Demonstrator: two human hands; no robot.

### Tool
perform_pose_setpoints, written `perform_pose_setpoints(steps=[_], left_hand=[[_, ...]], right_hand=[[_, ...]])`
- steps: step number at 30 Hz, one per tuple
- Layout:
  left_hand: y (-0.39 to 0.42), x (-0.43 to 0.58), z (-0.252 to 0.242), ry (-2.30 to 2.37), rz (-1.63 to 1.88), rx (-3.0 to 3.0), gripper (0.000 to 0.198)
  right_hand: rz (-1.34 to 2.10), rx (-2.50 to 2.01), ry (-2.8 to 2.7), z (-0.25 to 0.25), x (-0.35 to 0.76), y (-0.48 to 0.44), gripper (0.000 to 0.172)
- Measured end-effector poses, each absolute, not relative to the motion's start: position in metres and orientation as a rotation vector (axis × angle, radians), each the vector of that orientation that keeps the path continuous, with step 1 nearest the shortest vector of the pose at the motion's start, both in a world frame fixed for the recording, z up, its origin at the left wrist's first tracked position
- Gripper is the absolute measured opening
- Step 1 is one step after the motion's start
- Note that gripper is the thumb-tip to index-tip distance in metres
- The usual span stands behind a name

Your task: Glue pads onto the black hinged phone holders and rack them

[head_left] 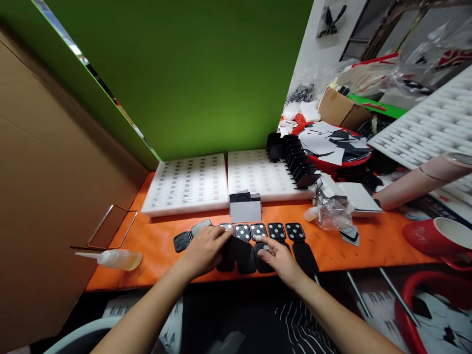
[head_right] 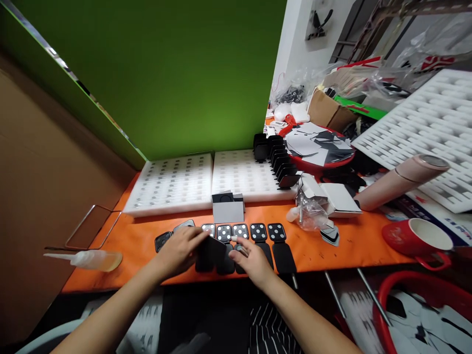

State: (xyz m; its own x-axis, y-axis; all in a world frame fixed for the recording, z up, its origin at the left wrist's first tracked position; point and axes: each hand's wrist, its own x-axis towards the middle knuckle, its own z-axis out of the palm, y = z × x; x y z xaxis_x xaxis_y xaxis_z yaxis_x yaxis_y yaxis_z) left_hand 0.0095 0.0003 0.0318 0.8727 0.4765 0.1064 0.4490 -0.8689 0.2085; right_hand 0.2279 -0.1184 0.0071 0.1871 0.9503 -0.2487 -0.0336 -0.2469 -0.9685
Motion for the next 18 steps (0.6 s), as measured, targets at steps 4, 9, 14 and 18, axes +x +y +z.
perform_pose_setpoints(steps=[4,9,14,18], left_hand=[[-0.038,0.04,0.03,0.797,0.793,2.408,0.051],[-0.073,0.062,0.023,1.064,0.907,1.095,0.044],[-0.089,0.072,0.043,0.891,0.854,0.773,0.048],[-0.09,0.074,0.052,0.867,0.873,0.744,0.048]], right_hand=[[1.356,-1.419,-0.845,0.02,0.217,-0.115,0.039],[1.409,-1.316,-0.69,0.027,0.212,-0.132,0.04],[1.468,-1.264,-0.628,0.025,0.213,-0.142,0.037],[1.469,-1.28,-0.639,0.02,0.216,-0.143,0.036]])
